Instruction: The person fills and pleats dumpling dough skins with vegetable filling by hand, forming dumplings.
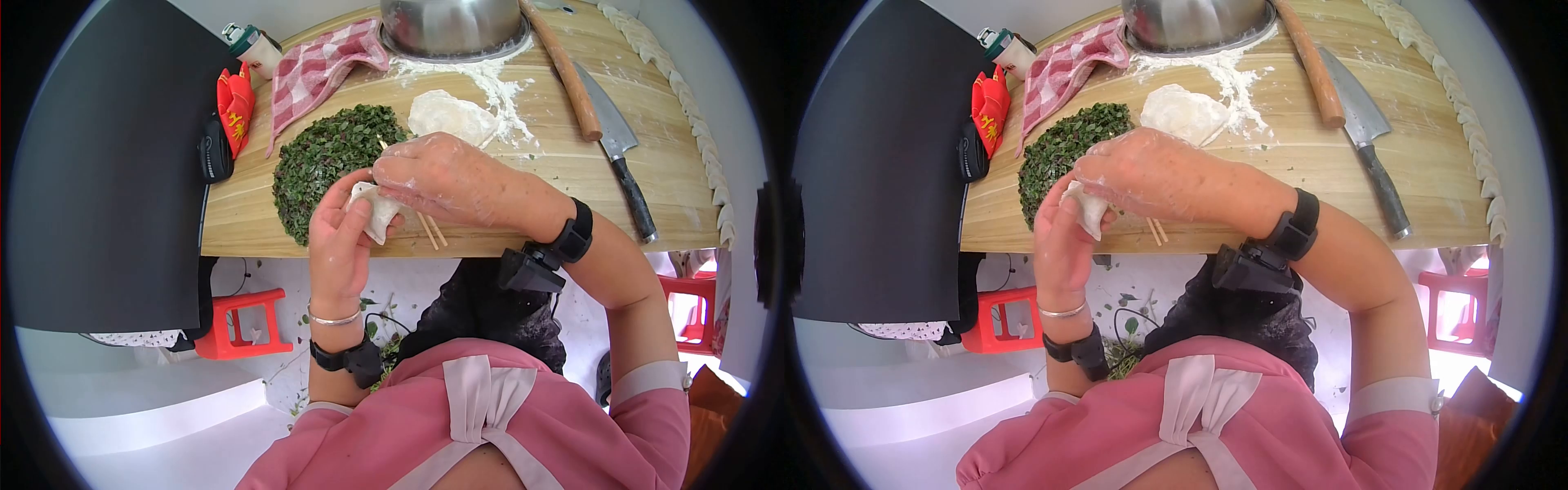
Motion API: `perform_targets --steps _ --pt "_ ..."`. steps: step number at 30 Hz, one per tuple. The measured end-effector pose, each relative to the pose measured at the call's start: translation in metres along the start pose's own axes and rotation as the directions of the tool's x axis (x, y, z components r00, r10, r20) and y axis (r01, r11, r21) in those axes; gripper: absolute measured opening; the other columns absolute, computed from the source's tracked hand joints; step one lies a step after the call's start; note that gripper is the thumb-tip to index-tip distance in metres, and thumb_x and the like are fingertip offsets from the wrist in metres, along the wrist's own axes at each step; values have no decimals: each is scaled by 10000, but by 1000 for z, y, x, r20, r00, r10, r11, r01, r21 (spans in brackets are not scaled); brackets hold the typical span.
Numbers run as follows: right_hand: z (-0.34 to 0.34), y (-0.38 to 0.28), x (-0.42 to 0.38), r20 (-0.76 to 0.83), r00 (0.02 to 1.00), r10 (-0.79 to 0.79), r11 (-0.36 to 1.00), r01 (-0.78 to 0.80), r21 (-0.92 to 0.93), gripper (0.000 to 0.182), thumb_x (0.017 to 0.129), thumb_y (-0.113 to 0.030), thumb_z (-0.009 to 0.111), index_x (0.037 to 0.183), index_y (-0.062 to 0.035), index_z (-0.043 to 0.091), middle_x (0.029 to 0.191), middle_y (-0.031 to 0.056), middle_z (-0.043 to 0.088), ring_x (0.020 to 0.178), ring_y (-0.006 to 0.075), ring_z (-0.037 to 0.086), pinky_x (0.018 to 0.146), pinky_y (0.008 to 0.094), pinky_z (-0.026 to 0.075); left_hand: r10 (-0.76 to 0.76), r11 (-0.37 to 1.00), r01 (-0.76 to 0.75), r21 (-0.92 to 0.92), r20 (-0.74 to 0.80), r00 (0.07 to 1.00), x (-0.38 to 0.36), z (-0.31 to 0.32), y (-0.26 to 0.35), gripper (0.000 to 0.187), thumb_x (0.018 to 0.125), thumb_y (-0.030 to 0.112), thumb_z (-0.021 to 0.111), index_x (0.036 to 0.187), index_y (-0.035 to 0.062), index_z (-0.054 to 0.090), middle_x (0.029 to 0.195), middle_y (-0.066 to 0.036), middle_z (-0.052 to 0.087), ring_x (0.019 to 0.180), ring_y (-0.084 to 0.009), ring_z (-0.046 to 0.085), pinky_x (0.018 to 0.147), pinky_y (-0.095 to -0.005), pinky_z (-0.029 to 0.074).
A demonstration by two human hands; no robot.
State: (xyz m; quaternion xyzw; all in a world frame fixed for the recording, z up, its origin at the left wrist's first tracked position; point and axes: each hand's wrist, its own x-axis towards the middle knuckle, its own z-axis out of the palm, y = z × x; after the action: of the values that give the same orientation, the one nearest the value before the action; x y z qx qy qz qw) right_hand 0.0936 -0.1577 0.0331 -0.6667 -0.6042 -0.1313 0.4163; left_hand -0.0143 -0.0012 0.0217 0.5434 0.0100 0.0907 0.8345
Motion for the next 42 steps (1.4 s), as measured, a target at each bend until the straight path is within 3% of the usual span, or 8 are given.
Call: perform_targets --steps 4,13,16,21,25,30,39,42 --pt "1 1 -1 4 1000 16 1000 -16 -2 116 846 -123 611 863 -36 537 717 148 534 677 363 565 587 426 450 -161 978 167 -123 59 985 1 -14 -7 274 915 119 588 1141 -33 553 972 -106 651 785 -189 659 658 -268 553" --pt "-10 -8 3 150 969 198 980 -191 -59 217 928 -261 483 870 -56 526 690 169 581 705 375 595 628 477 460 -40 989 27 -144 -87 995 0 -9 -10 191 916 97 586 1079 -2 584 933 -103 653 720 -155 628 585 -230 509" --pt "-12 -5 2 3 972 233 970 -233 64 222 922 -260 481 852 -54 524 690 168 579 697 381 589 621 481 451 -32 986 20 -165 -74 997 -2 -6 -5 184 914 100 591 1070 2 579 918 -98 649 727 -152 620 591 -226 500" --pt "-16 -7 1 143 984 103 984 -122 130 164 864 -187 538 824 -34 496 671 139 516 616 354 539 560 424 412 -17 983 -2 -182 -101 995 -5 0 -2 180 905 94 604 1060 6 576 915 -92 647 726 -139 605 574 -214 473" --pt "-6 -3 -1 70 997 43 996 -48 81 177 832 -181 599 832 -39 494 652 121 503 591 326 549 531 410 411 -7 996 -2 -86 -110 994 -5 0 -1 169 895 73 614 1048 6 582 915 -78 647 715 -117 598 547 -199 448" --pt "3 -5 -1 -49 998 -49 964 35 -263 203 818 -239 619 814 -74 501 638 84 553 589 303 605 502 392 471 28 1000 -27 9 -127 992 -6 3 -2 146 888 37 612 1029 2 599 903 -61 649 695 -99 598 536 -191 444" --pt "8 0 -2 -37 987 -159 968 148 -201 160 749 -112 621 835 -41 506 641 89 501 572 286 566 503 387 457 62 995 -52 84 -113 992 -5 3 -3 150 877 9 617 1026 -2 621 889 -52 651 706 -97 608 536 -190 445" --pt "3 -3 -2 61 991 -115 954 128 -270 177 809 -209 596 841 -54 517 666 102 576 619 303 619 535 397 490 88 991 -77 111 -90 992 -4 -2 -5 150 872 3 618 1022 -2 630 883 -47 649 698 -90 600 535 -186 440"
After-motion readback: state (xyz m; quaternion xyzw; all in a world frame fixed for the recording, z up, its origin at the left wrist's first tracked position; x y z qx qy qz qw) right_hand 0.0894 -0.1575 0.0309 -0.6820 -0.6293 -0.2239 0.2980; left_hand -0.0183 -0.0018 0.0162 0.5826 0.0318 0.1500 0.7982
